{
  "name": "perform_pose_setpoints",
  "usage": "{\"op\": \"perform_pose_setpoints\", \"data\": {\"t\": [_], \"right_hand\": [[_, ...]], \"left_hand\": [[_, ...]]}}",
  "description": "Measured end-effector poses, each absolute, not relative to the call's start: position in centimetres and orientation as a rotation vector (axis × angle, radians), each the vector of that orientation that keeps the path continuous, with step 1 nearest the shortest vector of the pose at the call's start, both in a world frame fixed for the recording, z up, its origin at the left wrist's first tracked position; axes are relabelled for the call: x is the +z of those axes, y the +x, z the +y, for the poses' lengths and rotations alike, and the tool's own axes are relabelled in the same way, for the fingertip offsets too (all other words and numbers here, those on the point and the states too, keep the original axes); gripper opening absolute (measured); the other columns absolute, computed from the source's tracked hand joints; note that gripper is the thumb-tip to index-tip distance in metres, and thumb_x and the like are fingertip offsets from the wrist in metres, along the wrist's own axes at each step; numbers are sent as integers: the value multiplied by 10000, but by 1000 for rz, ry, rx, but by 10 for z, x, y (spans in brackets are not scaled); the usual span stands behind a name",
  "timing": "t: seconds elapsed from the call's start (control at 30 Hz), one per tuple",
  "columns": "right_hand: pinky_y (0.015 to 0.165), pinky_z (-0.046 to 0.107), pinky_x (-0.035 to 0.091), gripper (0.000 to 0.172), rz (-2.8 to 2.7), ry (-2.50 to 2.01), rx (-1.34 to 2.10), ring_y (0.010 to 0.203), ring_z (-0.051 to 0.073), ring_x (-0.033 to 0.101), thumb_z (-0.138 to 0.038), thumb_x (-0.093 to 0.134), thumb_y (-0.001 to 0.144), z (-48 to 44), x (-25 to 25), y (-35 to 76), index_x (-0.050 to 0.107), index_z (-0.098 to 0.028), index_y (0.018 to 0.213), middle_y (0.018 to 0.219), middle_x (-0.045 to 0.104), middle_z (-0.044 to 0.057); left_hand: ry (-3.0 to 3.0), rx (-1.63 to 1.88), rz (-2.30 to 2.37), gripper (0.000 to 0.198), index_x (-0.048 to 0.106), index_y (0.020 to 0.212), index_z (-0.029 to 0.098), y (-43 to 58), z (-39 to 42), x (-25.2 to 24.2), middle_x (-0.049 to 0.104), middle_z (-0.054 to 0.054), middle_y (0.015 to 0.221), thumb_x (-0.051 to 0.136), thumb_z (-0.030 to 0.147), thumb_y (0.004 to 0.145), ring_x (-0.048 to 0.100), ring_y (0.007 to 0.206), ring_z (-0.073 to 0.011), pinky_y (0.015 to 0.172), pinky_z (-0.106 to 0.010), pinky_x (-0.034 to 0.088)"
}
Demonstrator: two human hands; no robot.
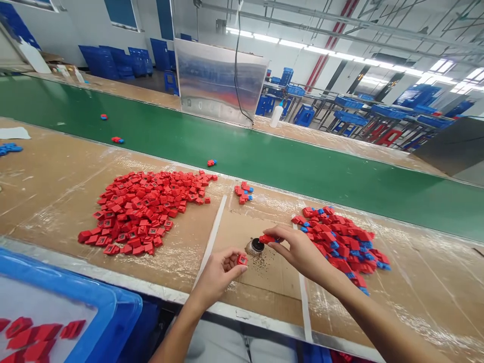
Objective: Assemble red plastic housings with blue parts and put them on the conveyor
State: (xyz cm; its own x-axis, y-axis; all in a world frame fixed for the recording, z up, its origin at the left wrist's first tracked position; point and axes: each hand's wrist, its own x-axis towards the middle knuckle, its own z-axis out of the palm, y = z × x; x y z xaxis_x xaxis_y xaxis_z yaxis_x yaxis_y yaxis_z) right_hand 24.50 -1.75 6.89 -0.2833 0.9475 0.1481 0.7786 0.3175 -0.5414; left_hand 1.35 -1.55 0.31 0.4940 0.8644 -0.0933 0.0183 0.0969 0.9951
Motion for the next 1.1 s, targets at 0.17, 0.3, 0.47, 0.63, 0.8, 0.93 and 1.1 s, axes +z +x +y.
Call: {"op": "perform_pose_setpoints", "data": {"t": [0.17,0.3,0.47,0.63,0.8,0.93,1.1], "right_hand": [[798,341,499,168,-2217,-1505,468,911,207,635,-190,542,909,-18,69,242,641,-189,1045,966,677,72],[768,326,498,158,-2261,-1490,449,885,202,634,-193,540,916,-17,67,241,648,-197,1030,947,670,67],[754,321,498,167,-2271,-1482,394,870,204,637,-203,531,923,-18,75,240,638,-203,1050,935,670,65],[773,310,492,169,-2161,-1475,419,886,192,636,-232,541,928,-32,83,236,624,-206,1073,955,673,57],[742,283,497,185,-2124,-1466,558,844,176,644,-249,530,937,-49,80,221,624,-216,1093,943,678,52],[745,288,505,210,-2122,-1482,616,860,187,648,-262,539,932,-54,74,211,622,-224,1121,970,679,63],[772,316,504,216,-2136,-1491,653,901,208,647,-278,527,937,-56,69,206,618,-235,1129,1004,678,72]], "left_hand": [[1315,753,859,322,650,1110,164,12,-15,-2,598,-1,805,660,237,796,516,732,-132,679,-235,413],[1296,760,847,341,638,1133,172,13,-13,-3,618,-17,872,657,228,797,531,774,-143,716,-247,430],[1255,766,822,310,646,1103,179,11,-16,1,600,-2,828,662,235,798,516,748,-130,694,-232,422],[1225,737,772,200,672,964,169,12,-19,3,587,10,774,678,182,765,523,730,-124,682,-223,423],[1232,713,763,187,683,944,162,11,-19,5,606,6,769,682,176,757,541,721,-125,687,-228,436],[1260,693,747,254,699,1015,159,11,-19,7,657,-20,792,683,202,765,581,742,-152,703,-250,451],[1270,696,728,291,707,1044,153,11,-20,8,706,-55,868,682,196,757,619,799,-185,734,-269,470]]}}
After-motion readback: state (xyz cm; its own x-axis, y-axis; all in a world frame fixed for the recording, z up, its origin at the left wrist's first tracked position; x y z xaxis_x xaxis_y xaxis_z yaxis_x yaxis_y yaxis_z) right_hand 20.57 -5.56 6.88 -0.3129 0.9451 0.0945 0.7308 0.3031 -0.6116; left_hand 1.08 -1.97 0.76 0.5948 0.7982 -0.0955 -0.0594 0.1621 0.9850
